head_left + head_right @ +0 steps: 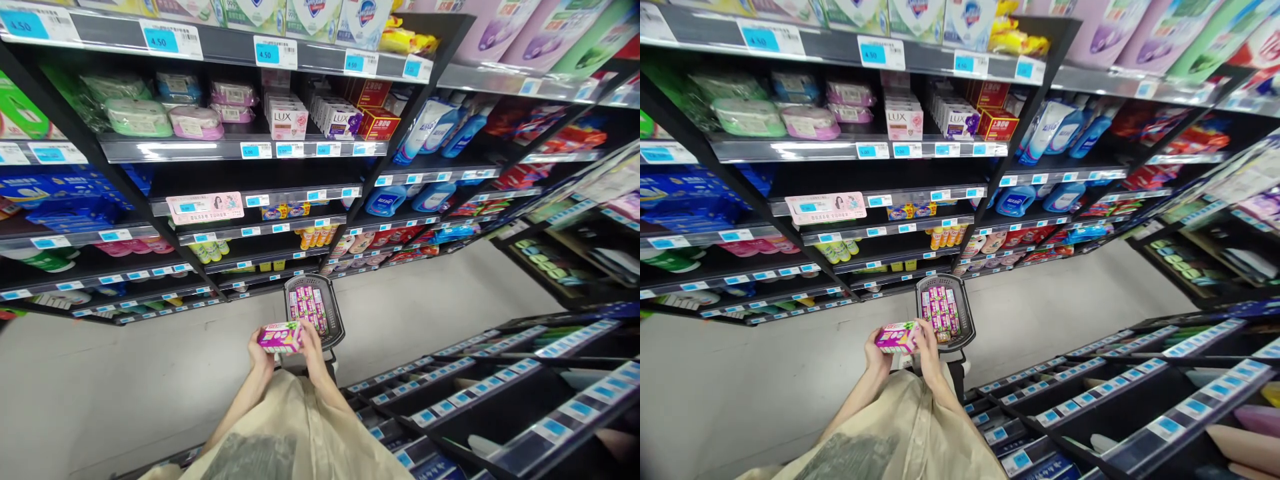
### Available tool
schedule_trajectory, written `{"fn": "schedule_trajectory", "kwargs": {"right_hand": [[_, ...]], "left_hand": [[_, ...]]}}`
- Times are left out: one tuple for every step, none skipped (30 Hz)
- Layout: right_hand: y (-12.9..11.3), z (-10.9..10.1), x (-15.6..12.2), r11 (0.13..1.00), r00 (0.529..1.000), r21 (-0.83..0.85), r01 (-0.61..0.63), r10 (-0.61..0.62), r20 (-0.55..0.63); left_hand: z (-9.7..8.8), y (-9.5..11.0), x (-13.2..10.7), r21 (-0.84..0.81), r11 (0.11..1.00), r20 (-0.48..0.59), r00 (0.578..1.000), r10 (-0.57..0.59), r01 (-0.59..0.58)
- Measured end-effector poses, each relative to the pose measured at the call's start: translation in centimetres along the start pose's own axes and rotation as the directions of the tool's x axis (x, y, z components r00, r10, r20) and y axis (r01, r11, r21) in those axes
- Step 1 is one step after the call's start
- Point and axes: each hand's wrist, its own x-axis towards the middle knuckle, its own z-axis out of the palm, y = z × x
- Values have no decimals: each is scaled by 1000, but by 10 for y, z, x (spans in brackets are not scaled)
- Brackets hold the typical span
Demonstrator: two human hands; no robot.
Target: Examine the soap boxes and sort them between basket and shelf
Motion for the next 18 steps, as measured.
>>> {"fn": "schedule_trajectory", "kwargs": {"right_hand": [[-2, 1, -1, 1000, 998, -17, -11, 12, 58], [-3, 2, -1, 999, 994, -50, -20, 25, 108], [-5, 3, -2, 994, 989, -108, -19, 35, 146], [-6, 3, -2, 983, 986, -184, -3, 34, 165], [-7, 4, -2, 964, 986, -266, 22, 23, 164], [-7, 4, -2, 940, 988, -337, 49, 5, 156], [-6, 4, -2, 921, 988, -382, 74, -16, 152], [-5, 4, -3, 912, 988, -399, 97, -39, 151], [-3, 4, -3, 911, 987, -395, 119, -63, 150], [0, 4, -3, 914, 985, -381, 140, -90, 146], [4, 4, -3, 916, 984, -366, 162, -120, 135], [7, 4, -3, 915, 981, -358, 186, -155, 112], [10, 3, -3, 910, 978, -359, 207, -191, 79], [13, 3, -2, 903, 974, -369, 221, -222, 40], [16, 2, -1, 896, 970, -382, 225, -244, -2], [18, 2, 0, 892, 965, -395, 220, -257, -44], [19, 1, 1, 888, 961, -410, 209, -264, -82], [20, 0, 2, 882, 957, -429, 197, -268, -111]], "left_hand": [[-1, 0, 1, -6, 998, -5, 998, -58, 58], [-2, 0, 2, -9, 993, -3, 993, -117, 117], [-3, 0, 1, -9, 986, 5, 986, -169, 169], [-4, -1, 1, -7, 977, 14, 977, -211, 212], [-5, -2, -1, -5, 969, 22, 969, -245, 245], [-5, -3, -2, -4, 961, 35, 961, -275, 275], [-5, -4, -3, -4, 952, 55, 951, -304, 305], [-5, -5, -5, -6, 943, 81, 940, -333, 334], [-5, -6, -6, -6, 933, 114, 927, -357, 360], [-5, -7, -6, -3, 926, 150, 915, -373, 378], [-5, -8, -7, 5, 923, 184, 907, -379, 385], [-5, -9, -7, 19, 925, 211, 903, -374, 378], [-5, -9, -6, 40, 932, 230, 904, -359, 360], [-6, -10, -6, 67, 940, 247, 908, -340, 334], [-7, -10, -5, 101, 948, 258, 912, -319, 303], [-7, -10, -4, 142, 954, 261, 919, -294, 265], [-8, -11, -3, 187, 959, 261, 930, -260, 215], [-8, -11, -3, 229, 960, 261, 940, -218, 159]]}}
